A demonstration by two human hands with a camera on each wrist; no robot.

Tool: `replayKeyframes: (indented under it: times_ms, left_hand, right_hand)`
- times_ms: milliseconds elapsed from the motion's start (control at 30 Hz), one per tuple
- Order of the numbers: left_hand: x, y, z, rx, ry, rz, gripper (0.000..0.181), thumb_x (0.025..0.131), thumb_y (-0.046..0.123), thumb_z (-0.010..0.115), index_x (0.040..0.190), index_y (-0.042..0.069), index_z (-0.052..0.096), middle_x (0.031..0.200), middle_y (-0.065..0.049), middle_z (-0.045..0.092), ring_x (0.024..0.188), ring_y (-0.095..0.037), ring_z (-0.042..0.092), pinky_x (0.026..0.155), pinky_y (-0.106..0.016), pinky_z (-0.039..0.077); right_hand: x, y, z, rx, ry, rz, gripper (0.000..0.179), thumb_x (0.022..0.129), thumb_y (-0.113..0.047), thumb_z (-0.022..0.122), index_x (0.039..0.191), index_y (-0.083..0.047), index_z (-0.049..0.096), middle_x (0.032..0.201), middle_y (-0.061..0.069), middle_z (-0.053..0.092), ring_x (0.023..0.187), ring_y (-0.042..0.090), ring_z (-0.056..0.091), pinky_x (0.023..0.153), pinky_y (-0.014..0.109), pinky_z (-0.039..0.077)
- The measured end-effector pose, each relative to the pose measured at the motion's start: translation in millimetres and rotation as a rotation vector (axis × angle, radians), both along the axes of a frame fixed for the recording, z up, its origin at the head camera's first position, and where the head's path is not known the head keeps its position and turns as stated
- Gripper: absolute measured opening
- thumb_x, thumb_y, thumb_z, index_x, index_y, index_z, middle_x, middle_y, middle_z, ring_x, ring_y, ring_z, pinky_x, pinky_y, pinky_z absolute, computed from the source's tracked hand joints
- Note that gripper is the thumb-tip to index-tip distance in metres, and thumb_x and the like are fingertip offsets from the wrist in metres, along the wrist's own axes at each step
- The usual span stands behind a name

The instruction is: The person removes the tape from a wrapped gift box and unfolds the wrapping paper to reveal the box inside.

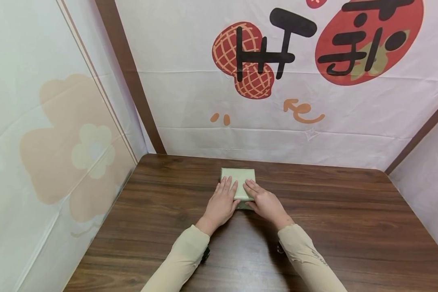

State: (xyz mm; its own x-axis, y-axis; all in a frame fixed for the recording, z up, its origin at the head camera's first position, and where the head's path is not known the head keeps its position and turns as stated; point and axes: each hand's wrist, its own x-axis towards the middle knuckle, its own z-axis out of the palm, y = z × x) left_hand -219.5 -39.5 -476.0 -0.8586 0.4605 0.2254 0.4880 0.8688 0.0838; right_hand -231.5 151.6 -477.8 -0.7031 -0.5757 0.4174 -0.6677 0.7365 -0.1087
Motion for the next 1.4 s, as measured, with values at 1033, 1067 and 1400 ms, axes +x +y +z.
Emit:
replayKeyframes:
  times_ms: [1033, 1067, 1400]
  left_hand:
    - [7.4, 15.9, 2.7, -0.029, -0.006, -0.015, 0.060, 0.100, 0.037, 0.045, 0.146, 0.002, 0.032, 0.151, -0.021, 0.024, 0.141, -0.034, 0.017, 0.112, -0.042, 0.021]
    - [7.6, 16.6, 2.2, -0.032, -0.003, -0.015, 0.060, 0.100, 0.037, 0.045, 0.146, 0.002, 0.032, 0.151, -0.021, 0.024, 0.141, -0.034, 0.017, 0.112, -0.042, 0.021]
    - [9.8, 23.7, 0.8, -0.027, 0.016, -0.023, 0.059, 0.099, 0.036, 0.046, 0.146, 0.002, 0.034, 0.150, -0.022, 0.026, 0.140, -0.034, 0.019, 0.112, -0.042, 0.022]
  right_hand:
    - [10.2, 15.3, -0.2, -0.060, -0.043, -0.006, 0.053, 0.088, -0.026, 0.067, 0.131, 0.004, 0.054, 0.136, 0.018, 0.050, 0.127, 0.029, 0.046, 0.096, 0.041, 0.043]
    - [10.7, 15.7, -0.2, -0.058, -0.042, -0.010, 0.053, 0.089, -0.026, 0.067, 0.130, 0.004, 0.054, 0.136, 0.018, 0.050, 0.127, 0.029, 0.046, 0.096, 0.041, 0.043]
    - [15.4, 21.1, -0.4, -0.074, -0.043, -0.044, 0.051, 0.088, -0.026, 0.067, 0.129, 0.002, 0.056, 0.135, 0.016, 0.051, 0.126, 0.027, 0.047, 0.095, 0.041, 0.044]
